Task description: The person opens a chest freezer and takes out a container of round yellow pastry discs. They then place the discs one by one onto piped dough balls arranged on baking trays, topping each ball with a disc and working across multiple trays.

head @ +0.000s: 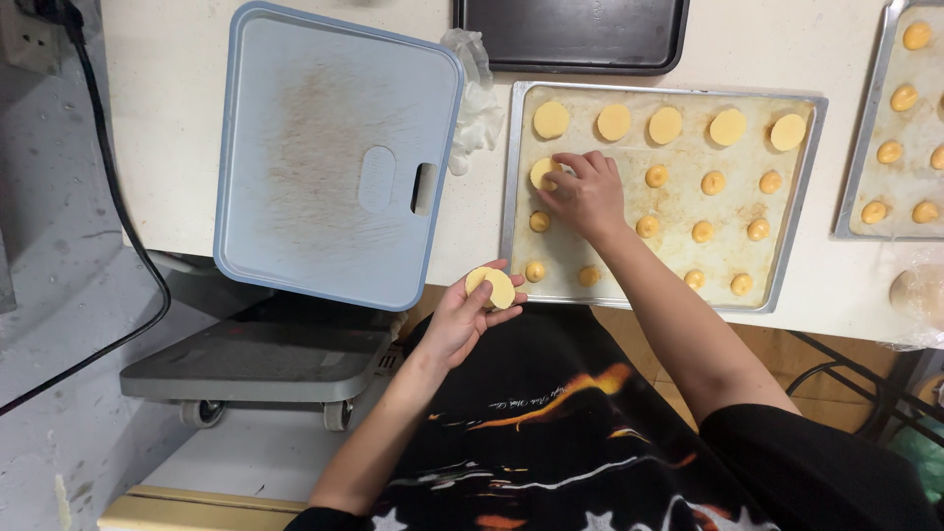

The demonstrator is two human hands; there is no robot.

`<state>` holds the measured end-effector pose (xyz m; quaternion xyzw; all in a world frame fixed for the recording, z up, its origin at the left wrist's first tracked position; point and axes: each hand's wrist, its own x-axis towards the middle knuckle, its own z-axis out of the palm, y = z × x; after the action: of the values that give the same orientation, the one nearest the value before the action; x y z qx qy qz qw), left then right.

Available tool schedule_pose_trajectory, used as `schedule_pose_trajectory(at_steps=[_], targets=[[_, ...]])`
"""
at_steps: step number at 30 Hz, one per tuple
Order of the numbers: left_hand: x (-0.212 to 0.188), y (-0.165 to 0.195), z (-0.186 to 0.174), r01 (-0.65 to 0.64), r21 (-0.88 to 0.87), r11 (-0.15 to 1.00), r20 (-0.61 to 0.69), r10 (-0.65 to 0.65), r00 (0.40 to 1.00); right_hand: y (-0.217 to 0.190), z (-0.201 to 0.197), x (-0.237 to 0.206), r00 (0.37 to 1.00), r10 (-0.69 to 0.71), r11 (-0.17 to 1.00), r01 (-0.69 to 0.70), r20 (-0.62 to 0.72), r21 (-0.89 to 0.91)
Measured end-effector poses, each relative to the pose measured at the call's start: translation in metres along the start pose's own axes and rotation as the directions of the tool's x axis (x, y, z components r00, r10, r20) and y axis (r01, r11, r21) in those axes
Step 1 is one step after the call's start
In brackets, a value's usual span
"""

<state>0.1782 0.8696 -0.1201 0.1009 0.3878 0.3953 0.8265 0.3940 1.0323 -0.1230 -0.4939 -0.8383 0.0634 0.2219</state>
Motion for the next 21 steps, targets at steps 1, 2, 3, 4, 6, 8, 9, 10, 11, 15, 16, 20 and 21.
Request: schedule_pose_trajectory(at_steps=[1, 2, 3, 4, 6, 8, 9, 10, 11, 15, 16, 20, 21], targets=[[0.0000, 0.0000, -0.0007, 0.001, -0.012, 1.000, 0.002, -0.001, 1.000, -0.0004, 0.0004, 0.0000, 1.000, 0.004, 1.000, -0.004, -0.002, -0.008], [0.0001, 0.0002, -0.0016, 0.000, -0.020, 1.000, 0.007, 0.000, 1.000, -0.0008, 0.0009, 0.0007, 1.000, 0.005, 1.000, -0.005, 0.001, -0.014], [0.0001, 0.0001, -0.0023, -0.001, -0.027, 1.000, 0.012, 0.001, 1.000, -0.0012, 0.0012, 0.0010, 1.000, 0.006, 1.000, -0.006, 0.005, -0.020], [0.0000, -0.0002, -0.0028, 0.001, -0.034, 0.999, 0.017, 0.000, 1.000, -0.0015, 0.0012, 0.0009, 1.000, 0.008, 1.000, -0.008, 0.011, -0.027], [-0.0002, -0.0008, -0.0037, -0.002, -0.023, 1.000, 0.013, 0.003, 1.000, -0.0015, 0.0010, 0.0013, 1.000, 0.005, 0.999, -0.004, 0.007, -0.033], [0.0003, -0.0009, -0.0046, 0.000, -0.016, 1.000, 0.012, 0.000, 1.000, -0.0013, 0.0011, 0.0023, 1.000, 0.009, 0.999, -0.008, 0.006, -0.036], [0.0001, -0.0012, -0.0048, 0.005, -0.016, 1.000, 0.011, -0.005, 1.000, -0.0013, 0.0010, 0.0022, 1.000, 0.014, 0.999, -0.014, 0.009, -0.034], [0.0000, -0.0014, -0.0049, 0.009, -0.018, 1.000, 0.009, -0.008, 1.000, -0.0013, 0.0008, 0.0024, 1.000, 0.017, 0.999, -0.016, 0.013, -0.032], [0.0000, -0.0012, -0.0051, 0.009, -0.012, 1.000, 0.007, -0.008, 1.000, -0.0013, 0.0010, 0.0029, 1.000, 0.019, 0.999, -0.019, 0.011, -0.032], [-0.0002, -0.0007, -0.0035, 0.008, -0.011, 1.000, 0.010, -0.008, 1.000, -0.0016, 0.0003, 0.0025, 1.000, 0.030, 0.999, -0.030, 0.010, -0.020], [-0.0001, -0.0003, -0.0027, 0.007, -0.015, 1.000, 0.014, -0.007, 1.000, -0.0015, 0.0003, 0.0025, 0.999, 0.033, 0.999, -0.033, 0.010, -0.014], [0.0029, 0.0024, 0.0026, 0.011, -0.047, 0.999, 0.011, -0.010, 1.000, -0.0009, -0.0020, 0.0022, 0.998, 0.052, 0.999, -0.052, 0.040, -0.001], [0.0045, 0.0035, 0.0045, 0.010, -0.062, 0.998, 0.021, -0.009, 1.000, -0.0003, -0.0036, 0.0004, 0.998, 0.055, 0.998, -0.055, 0.045, 0.003]])
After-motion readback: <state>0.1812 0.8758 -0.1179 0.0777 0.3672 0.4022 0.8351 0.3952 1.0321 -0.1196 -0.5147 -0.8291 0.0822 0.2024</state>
